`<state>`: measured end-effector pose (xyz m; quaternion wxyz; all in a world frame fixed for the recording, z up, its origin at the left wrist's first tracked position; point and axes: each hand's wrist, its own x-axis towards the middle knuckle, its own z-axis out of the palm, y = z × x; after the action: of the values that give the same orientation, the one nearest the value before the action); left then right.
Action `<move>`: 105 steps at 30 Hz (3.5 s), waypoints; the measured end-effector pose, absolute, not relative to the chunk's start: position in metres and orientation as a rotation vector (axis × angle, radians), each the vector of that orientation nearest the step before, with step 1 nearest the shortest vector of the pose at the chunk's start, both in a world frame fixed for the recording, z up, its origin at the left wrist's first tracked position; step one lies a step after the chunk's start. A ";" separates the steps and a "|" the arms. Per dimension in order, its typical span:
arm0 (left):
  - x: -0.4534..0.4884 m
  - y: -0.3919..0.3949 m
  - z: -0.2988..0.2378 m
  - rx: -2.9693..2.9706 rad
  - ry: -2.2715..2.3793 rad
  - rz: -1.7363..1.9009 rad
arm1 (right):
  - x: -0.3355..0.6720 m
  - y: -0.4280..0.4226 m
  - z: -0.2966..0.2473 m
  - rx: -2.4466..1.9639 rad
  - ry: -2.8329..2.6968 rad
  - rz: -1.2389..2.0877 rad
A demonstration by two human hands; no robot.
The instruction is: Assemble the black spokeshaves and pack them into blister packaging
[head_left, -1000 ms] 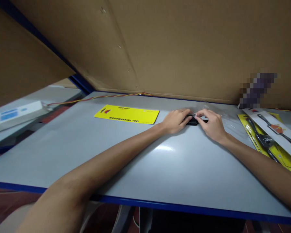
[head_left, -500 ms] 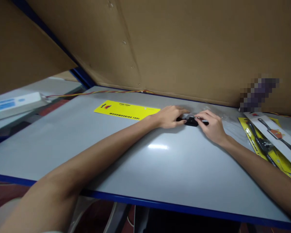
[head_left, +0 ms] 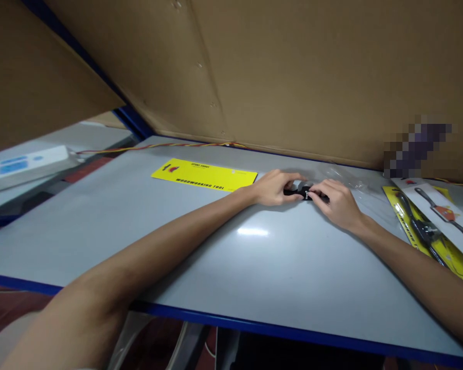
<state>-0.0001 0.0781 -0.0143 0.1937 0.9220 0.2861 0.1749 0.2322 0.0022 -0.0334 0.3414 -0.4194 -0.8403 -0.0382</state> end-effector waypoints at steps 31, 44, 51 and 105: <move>0.004 0.074 -0.015 2.552 0.728 0.468 | 0.231 -0.007 -0.027 -1.176 -2.359 -0.228; 0.004 0.074 -0.017 2.622 0.712 0.469 | 0.211 -0.011 -0.007 -1.351 -2.278 0.338; 0.004 0.075 -0.019 2.653 0.708 0.461 | 0.208 -0.015 0.018 -1.586 -2.501 0.128; 0.004 0.075 -0.017 2.613 0.708 0.480 | 0.209 -0.010 0.022 -1.660 -2.565 0.006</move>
<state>0.0038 0.0751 -0.0175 0.1949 0.9322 0.2525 0.1712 0.2093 -0.0099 0.0215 0.0432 -0.5428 -0.8387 0.0018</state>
